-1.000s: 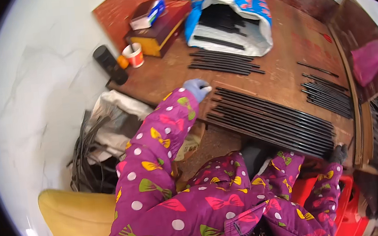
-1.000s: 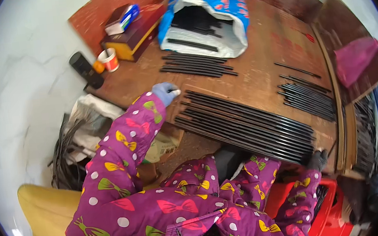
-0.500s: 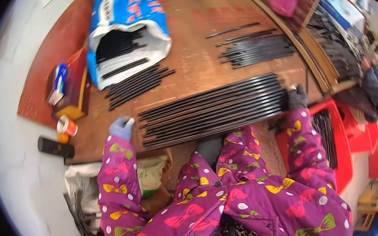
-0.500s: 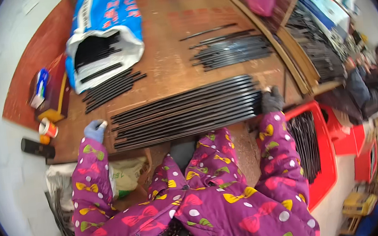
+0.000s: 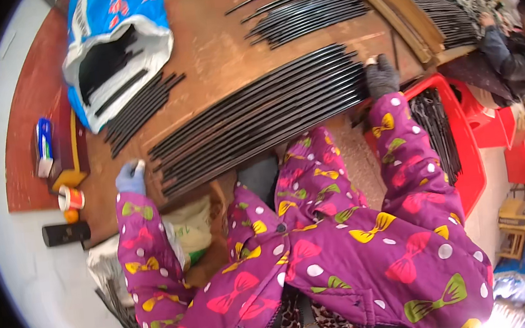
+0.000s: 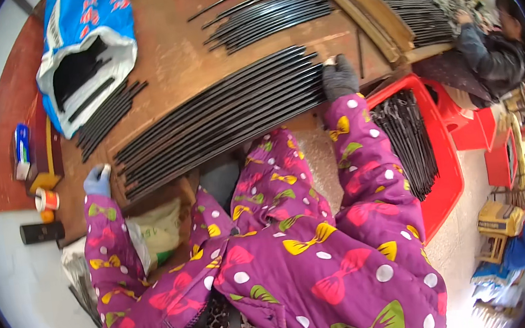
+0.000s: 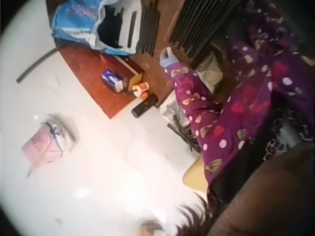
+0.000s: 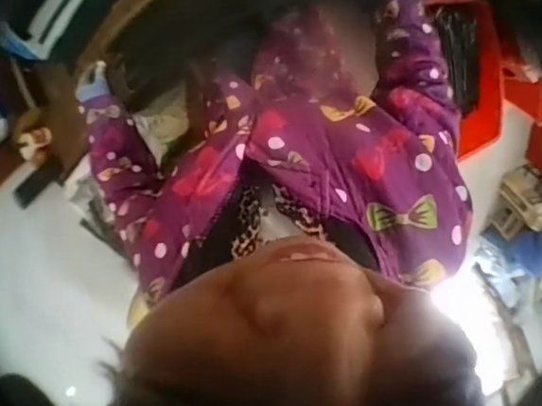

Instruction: The person lays out black rods onto the table and then connects pairs of rod segments together end-to-end to assemble longer rods, placing them into a stack on the workbench.

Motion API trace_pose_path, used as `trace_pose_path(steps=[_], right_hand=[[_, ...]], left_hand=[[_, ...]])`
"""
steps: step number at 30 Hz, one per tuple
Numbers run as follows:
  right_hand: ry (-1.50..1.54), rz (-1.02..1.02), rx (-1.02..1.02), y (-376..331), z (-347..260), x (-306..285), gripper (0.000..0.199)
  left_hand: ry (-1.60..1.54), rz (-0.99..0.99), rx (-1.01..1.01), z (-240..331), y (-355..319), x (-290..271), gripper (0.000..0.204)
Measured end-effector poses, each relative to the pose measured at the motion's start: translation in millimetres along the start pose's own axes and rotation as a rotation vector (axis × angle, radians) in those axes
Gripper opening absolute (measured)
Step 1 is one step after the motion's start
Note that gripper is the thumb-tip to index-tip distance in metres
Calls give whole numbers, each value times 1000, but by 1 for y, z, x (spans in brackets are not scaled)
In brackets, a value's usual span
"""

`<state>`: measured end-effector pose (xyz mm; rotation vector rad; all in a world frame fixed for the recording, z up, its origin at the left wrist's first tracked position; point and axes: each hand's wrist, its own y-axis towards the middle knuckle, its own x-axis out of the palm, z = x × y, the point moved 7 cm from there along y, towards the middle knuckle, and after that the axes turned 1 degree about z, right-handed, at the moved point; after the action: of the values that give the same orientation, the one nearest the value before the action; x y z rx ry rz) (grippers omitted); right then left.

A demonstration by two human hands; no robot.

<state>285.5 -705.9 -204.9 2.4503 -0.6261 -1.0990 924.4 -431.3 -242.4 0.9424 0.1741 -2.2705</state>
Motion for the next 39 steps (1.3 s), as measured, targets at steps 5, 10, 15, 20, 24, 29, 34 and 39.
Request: trace_pose_path(steps=[5,10,15,20,24,29,34,39], right_hand=[[78,-75,63,-5,-9,8,23],[-14,-155,-151,31,6,4,22],[-306,-163,-530,64,-99,7,23],[-685,-465,-547,59,-128,62,28],[-702,-521,-648,61,-135,78,30],[-894,-554,-750,50,-151,72,33],[-944,-610,-848,36,-164,70,35],[-828,-610,-882,26,-181,69,47]], left_hand=[[-139,76,-123,-19,-14,-5,24],[-162,3,-228,1,-13,-11,21],[283,53,214,74,9,-27,18],[476,-98,340,91,42,16,19],[458,-136,306,73,46,12,23],[381,-74,198,63,58,8,27],[680,-95,333,82,58,18,25],[510,-14,367,91,39,14,25]])
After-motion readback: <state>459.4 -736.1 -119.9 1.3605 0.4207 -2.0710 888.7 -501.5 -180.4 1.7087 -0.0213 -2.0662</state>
